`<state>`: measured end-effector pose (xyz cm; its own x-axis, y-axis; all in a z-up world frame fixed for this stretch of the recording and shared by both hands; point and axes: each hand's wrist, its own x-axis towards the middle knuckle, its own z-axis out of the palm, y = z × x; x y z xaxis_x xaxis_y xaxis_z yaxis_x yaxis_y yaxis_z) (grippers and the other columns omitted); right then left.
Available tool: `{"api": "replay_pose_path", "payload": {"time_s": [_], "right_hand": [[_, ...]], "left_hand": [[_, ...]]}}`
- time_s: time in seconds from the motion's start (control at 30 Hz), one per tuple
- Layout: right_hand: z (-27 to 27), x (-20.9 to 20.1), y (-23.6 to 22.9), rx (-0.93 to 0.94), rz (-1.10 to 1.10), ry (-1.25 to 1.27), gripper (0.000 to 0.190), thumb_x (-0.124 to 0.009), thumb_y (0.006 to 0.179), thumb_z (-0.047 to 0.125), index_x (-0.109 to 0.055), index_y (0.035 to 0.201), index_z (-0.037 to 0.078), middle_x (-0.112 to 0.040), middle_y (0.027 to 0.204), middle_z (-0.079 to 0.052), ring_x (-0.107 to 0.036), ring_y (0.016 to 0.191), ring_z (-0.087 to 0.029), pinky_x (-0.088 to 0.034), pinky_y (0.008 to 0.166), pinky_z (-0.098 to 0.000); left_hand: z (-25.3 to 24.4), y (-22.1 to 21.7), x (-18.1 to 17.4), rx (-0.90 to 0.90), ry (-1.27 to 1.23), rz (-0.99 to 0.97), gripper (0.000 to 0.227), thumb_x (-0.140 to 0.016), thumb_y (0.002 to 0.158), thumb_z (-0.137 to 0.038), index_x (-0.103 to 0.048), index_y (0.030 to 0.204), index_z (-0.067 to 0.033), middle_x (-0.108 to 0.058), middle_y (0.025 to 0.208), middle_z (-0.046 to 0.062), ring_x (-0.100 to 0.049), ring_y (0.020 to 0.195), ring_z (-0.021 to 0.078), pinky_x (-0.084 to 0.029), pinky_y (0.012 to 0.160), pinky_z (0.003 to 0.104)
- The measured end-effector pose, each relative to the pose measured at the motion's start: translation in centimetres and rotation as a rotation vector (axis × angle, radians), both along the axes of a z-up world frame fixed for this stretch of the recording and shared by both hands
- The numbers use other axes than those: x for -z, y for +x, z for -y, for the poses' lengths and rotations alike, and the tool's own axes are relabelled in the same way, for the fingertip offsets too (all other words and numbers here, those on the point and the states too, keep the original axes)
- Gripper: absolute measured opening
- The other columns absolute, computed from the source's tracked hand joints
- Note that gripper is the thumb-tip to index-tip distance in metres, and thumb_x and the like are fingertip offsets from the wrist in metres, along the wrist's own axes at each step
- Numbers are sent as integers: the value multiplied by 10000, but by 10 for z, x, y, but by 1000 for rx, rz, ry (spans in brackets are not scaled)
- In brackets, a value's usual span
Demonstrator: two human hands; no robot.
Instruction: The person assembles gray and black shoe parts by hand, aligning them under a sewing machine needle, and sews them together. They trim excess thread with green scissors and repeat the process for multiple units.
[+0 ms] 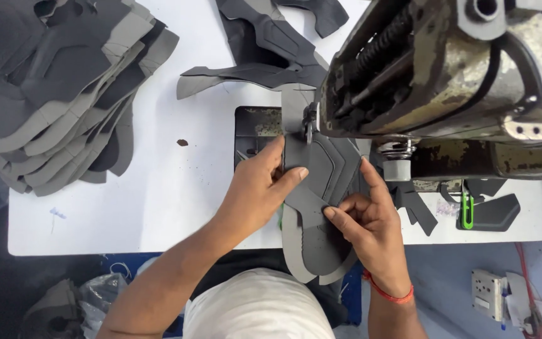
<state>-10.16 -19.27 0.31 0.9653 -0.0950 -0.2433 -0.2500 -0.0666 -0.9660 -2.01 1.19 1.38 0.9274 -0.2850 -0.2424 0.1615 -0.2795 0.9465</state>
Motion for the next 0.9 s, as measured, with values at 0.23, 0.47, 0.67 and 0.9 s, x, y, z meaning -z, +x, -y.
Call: {"api": "replay_pose_path", "payload": {"time_s": [0.23,0.47,0.67,0.9], "right_hand": [[-2,-3,3,29,-31,-20,889,-705,854,-80,-279,1622,58,-672,761,-36,-576,623,-38,-416,506,-184],[6,-6,18,7,-23,-28,896,-711,845,-70,-285,1624,50,-654,739,-20,-544,603,-30,-391,506,-178],[9,-14,32,10,-33,-82,852,-728,851,-35,-326,1602,-6,-635,723,4,-511,581,-25,-369,508,-178],[8,-16,39,22,-63,-87,830,-727,866,-16,-335,1598,-22,-635,744,14,-509,607,-24,-368,517,-183]], "left_hand": [[-2,2,5,31,-39,24,635,-700,957,-238,-461,1447,89,-578,691,52,-500,561,70,-431,476,266],[3,15,2,15,-7,23,685,-710,946,-254,-422,1464,90,-558,677,49,-494,560,75,-431,474,280],[7,15,2,-7,15,48,596,-713,958,-249,-486,1416,56,-604,712,66,-544,593,100,-478,525,291],[6,-10,3,-19,-38,38,672,-673,948,-185,-404,1532,8,-671,750,57,-616,611,95,-528,570,262]]}}
